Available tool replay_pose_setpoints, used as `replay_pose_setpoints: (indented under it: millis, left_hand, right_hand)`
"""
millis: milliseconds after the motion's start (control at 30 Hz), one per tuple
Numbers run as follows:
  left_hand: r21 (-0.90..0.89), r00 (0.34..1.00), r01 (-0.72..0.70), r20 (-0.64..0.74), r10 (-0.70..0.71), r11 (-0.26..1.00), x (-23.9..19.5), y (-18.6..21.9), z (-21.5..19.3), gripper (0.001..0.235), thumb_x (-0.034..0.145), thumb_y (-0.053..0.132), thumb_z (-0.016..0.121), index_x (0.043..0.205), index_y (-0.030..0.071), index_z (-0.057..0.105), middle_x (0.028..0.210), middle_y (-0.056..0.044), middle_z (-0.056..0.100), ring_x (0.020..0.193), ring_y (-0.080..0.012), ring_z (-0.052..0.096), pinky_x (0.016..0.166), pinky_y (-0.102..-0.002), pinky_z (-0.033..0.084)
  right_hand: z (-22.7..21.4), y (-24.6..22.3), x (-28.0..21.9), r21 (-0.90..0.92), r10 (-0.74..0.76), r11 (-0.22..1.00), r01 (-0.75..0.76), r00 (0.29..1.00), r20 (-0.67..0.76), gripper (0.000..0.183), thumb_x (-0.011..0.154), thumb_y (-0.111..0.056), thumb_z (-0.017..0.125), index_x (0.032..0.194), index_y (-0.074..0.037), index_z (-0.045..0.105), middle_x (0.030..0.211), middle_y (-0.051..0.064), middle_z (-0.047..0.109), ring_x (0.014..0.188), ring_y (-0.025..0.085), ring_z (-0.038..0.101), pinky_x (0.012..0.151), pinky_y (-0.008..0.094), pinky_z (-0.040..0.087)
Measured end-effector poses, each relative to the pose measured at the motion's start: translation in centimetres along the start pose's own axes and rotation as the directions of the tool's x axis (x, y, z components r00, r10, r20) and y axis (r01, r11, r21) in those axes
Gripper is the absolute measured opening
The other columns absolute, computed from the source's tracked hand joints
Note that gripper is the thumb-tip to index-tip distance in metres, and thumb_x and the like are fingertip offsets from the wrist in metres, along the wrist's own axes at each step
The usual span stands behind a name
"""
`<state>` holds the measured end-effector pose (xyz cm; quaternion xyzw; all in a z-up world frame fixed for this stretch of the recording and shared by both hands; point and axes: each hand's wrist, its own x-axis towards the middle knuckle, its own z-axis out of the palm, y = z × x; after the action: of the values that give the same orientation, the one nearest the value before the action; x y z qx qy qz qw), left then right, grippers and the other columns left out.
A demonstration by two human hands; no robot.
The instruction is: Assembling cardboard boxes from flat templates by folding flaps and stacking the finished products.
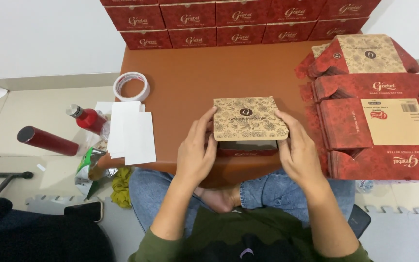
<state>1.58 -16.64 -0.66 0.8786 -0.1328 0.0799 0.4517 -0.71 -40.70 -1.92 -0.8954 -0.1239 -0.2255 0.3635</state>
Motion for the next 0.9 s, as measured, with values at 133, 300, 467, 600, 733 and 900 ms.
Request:
replay_pose_setpoints:
  millis: [133, 300, 467, 600, 733, 900]
  left_hand:
    - [0.044, 0.998, -0.033, -0.06, 0.035, 0.999, 0.7, 0.4, -1.1, 0.052, 0.1, 0.014, 0.043, 0.15, 0.028, 0.045, 0.129, -0.01, 0.063, 0.118, -0.0383, 0.063, 0.09, -0.055, 0.053]
    - [-0.054, 0.991, -0.017, -0.133, 0.01, 0.998, 1.1, 0.9, -1.5, 0.038, 0.1, 0.02, 0.047, 0.137, 0.022, 0.06, 0.124, -0.01, 0.068, 0.103, -0.0333, 0.07, 0.084, -0.048, 0.059]
    - [-0.09, 0.994, 0.013, -0.108, -0.023, 0.996, 0.3, -0.2, -0.1, 0.044, 0.096, 0.016, 0.053, 0.14, 0.015, 0.056, 0.126, -0.016, 0.066, 0.108, -0.0382, 0.068, 0.084, -0.051, 0.059]
    - [-0.101, 0.998, 0.033, -0.049, -0.038, 0.994, 0.1, -1.3, 0.1, 0.046, 0.096, 0.014, 0.054, 0.142, 0.012, 0.054, 0.126, -0.02, 0.066, 0.113, -0.0418, 0.066, 0.09, -0.053, 0.056]
    - [-0.093, 1.0, -0.003, -0.029, 0.001, 0.996, -0.1, 0.2, -1.4, 0.061, 0.093, 0.017, 0.058, 0.152, 0.014, 0.041, 0.137, -0.023, 0.06, 0.119, -0.0455, 0.062, 0.092, -0.06, 0.053]
    - [0.047, 0.971, -0.227, -0.072, 0.23, 0.973, 0.2, -0.4, -1.8, 0.044, 0.104, 0.014, 0.047, 0.146, 0.025, 0.055, 0.138, -0.009, 0.059, 0.123, -0.0387, 0.061, 0.093, -0.053, 0.054]
  right_hand:
    - [-0.6, -0.5, 0.5, -0.018, -0.001, 1.0, 0.001, 1.0, 0.013, 0.043, 0.099, -0.005, 0.051, 0.142, -0.01, 0.054, 0.135, 0.018, 0.061, 0.126, 0.044, 0.057, 0.104, 0.057, 0.045]
    - [-0.9, -1.6, 1.2, 0.017, 0.005, 1.0, -0.005, 1.0, 0.03, 0.039, 0.103, -0.009, 0.047, 0.142, -0.007, 0.053, 0.134, 0.022, 0.061, 0.124, 0.047, 0.057, 0.104, 0.06, 0.044]
    - [-0.4, -0.7, 0.8, 0.002, -0.002, 1.0, 0.002, 0.999, 0.042, 0.04, 0.103, -0.013, 0.049, 0.142, -0.009, 0.053, 0.136, 0.018, 0.061, 0.126, 0.043, 0.057, 0.105, 0.057, 0.045]
    - [-0.7, -1.0, 0.8, 0.018, 0.012, 1.0, -0.014, 0.995, 0.097, 0.045, 0.1, -0.007, 0.048, 0.145, -0.009, 0.051, 0.136, 0.021, 0.06, 0.125, 0.047, 0.056, 0.104, 0.061, 0.044]
    - [-0.8, -1.1, 0.6, 0.01, 0.016, 1.0, -0.017, 0.995, 0.096, 0.046, 0.098, -0.006, 0.051, 0.143, -0.008, 0.052, 0.134, 0.022, 0.061, 0.124, 0.048, 0.057, 0.102, 0.061, 0.045]
    - [-0.6, -0.4, 0.2, -0.044, -0.081, 0.996, 0.078, 0.995, -0.06, 0.041, 0.094, 0.0, 0.061, 0.133, -0.01, 0.064, 0.122, 0.009, 0.067, 0.118, 0.035, 0.065, 0.1, 0.048, 0.051]
